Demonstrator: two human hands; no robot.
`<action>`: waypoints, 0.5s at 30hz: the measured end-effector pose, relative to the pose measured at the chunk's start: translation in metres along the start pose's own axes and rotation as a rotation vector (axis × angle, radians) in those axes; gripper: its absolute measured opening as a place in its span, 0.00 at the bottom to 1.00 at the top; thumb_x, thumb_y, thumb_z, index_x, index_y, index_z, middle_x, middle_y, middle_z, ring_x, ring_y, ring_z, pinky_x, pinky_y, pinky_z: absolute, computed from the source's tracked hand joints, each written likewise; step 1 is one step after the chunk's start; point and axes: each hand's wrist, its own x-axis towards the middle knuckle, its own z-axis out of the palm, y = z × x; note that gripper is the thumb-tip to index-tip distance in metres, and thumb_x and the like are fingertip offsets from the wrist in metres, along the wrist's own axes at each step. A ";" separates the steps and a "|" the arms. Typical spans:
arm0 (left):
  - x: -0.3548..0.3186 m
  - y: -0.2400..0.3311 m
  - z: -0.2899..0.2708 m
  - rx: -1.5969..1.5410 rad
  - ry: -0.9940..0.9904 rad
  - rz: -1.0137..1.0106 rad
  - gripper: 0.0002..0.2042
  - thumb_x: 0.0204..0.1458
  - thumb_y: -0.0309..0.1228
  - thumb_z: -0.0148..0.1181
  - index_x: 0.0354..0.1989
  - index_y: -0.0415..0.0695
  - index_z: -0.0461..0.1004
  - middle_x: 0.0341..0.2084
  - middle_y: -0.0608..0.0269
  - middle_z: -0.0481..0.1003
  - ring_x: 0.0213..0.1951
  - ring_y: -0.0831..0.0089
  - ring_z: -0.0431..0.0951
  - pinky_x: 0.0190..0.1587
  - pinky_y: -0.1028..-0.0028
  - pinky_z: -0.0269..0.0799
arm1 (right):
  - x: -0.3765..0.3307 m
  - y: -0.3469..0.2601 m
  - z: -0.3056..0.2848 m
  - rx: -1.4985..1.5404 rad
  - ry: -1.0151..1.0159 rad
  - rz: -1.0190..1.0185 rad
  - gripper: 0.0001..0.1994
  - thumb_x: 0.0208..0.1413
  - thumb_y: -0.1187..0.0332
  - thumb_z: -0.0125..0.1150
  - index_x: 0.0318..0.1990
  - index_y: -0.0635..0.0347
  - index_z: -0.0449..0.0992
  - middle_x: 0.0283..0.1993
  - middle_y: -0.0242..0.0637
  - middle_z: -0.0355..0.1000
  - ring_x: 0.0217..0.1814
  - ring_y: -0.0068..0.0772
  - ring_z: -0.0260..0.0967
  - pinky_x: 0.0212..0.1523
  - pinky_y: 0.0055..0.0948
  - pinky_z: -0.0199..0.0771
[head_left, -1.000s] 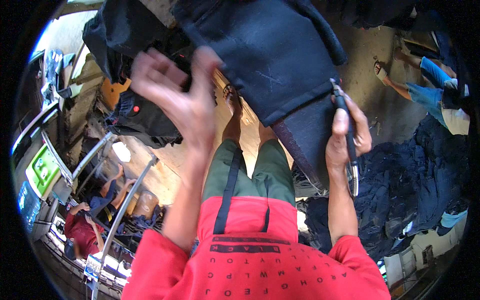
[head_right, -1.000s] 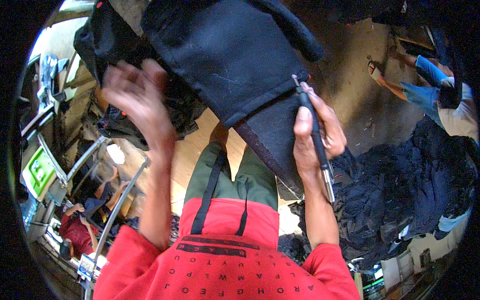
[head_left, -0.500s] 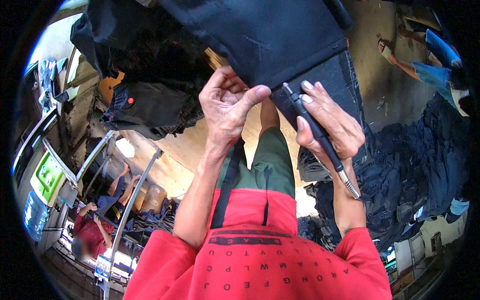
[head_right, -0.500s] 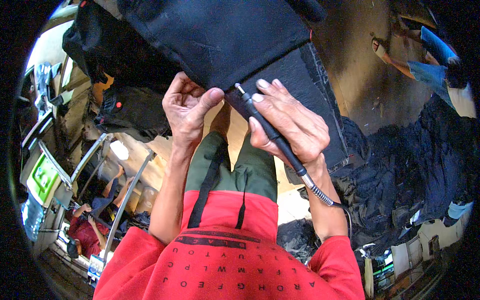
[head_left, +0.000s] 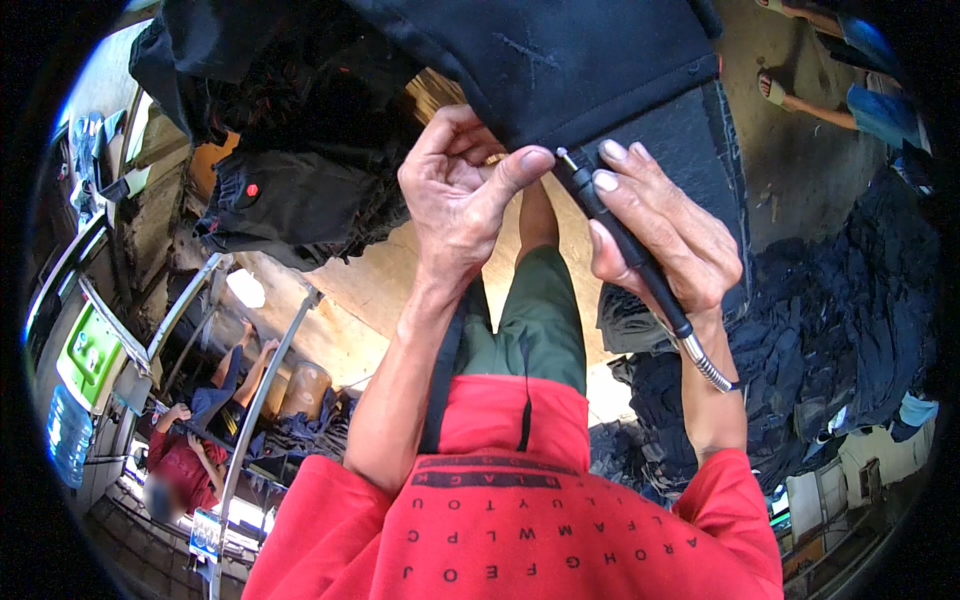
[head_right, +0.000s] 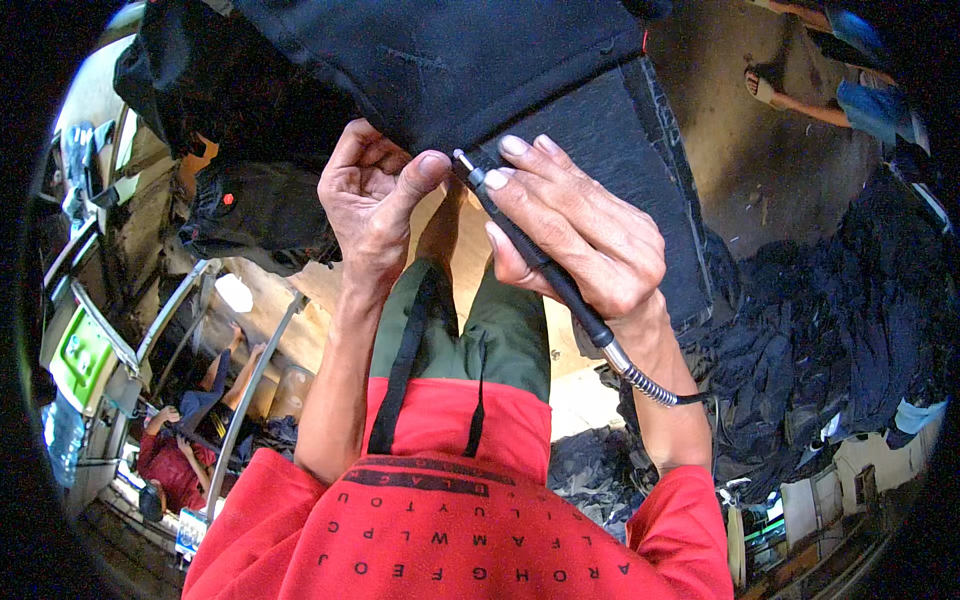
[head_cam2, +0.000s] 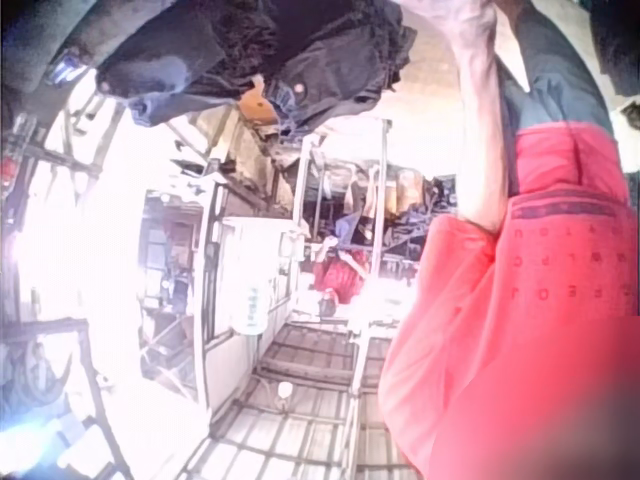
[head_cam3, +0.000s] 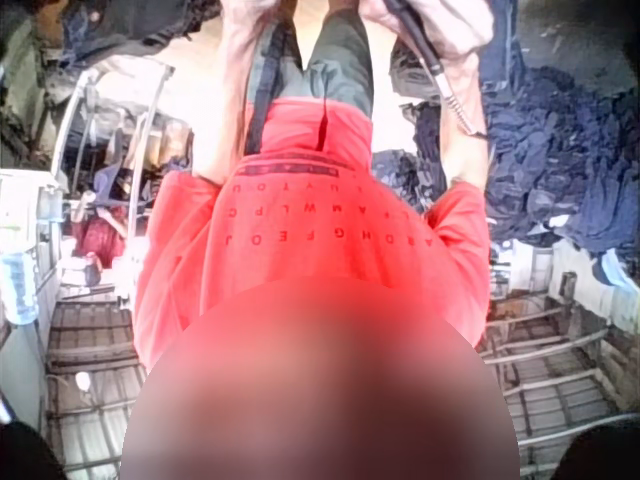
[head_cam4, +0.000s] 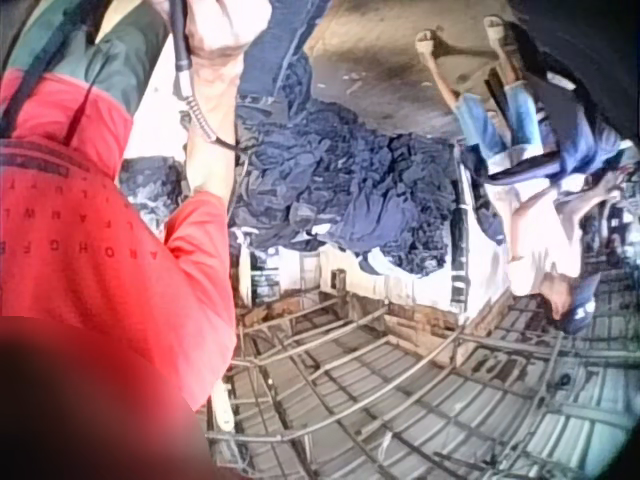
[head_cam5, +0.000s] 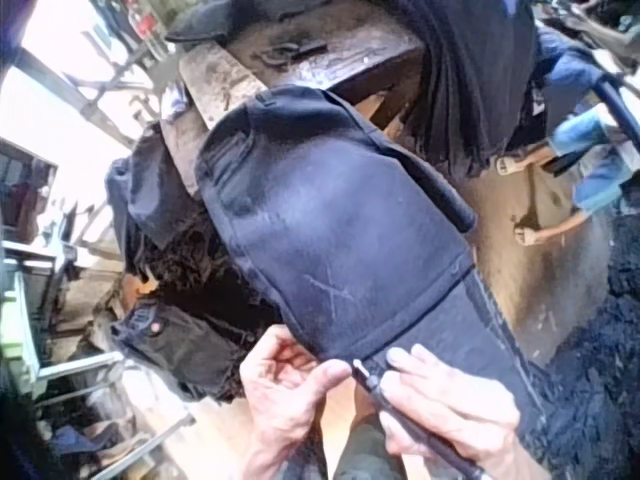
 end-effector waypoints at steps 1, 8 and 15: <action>0.000 0.000 0.000 -0.014 -0.002 0.006 0.23 0.51 0.24 0.83 0.52 0.34 0.77 0.43 0.58 0.84 0.44 0.76 0.83 0.53 0.76 0.80 | 0.000 0.000 0.000 -0.002 -0.004 -0.002 0.16 0.55 0.76 0.74 0.52 0.70 0.86 0.49 0.56 0.86 0.57 0.56 0.86 0.63 0.51 0.86; 0.000 -0.001 0.001 -0.048 -0.006 0.027 0.23 0.52 0.23 0.83 0.53 0.33 0.77 0.44 0.56 0.85 0.45 0.75 0.84 0.54 0.75 0.80 | -0.002 -0.001 0.001 -0.018 0.026 0.041 0.17 0.53 0.76 0.77 0.52 0.67 0.86 0.49 0.52 0.85 0.57 0.53 0.86 0.62 0.50 0.87; 0.000 -0.003 -0.002 -0.035 -0.013 0.013 0.23 0.52 0.23 0.83 0.53 0.34 0.77 0.43 0.57 0.84 0.45 0.75 0.84 0.53 0.76 0.80 | -0.004 0.001 0.002 -0.044 0.052 0.066 0.17 0.54 0.74 0.78 0.51 0.67 0.87 0.49 0.54 0.85 0.56 0.54 0.86 0.61 0.48 0.87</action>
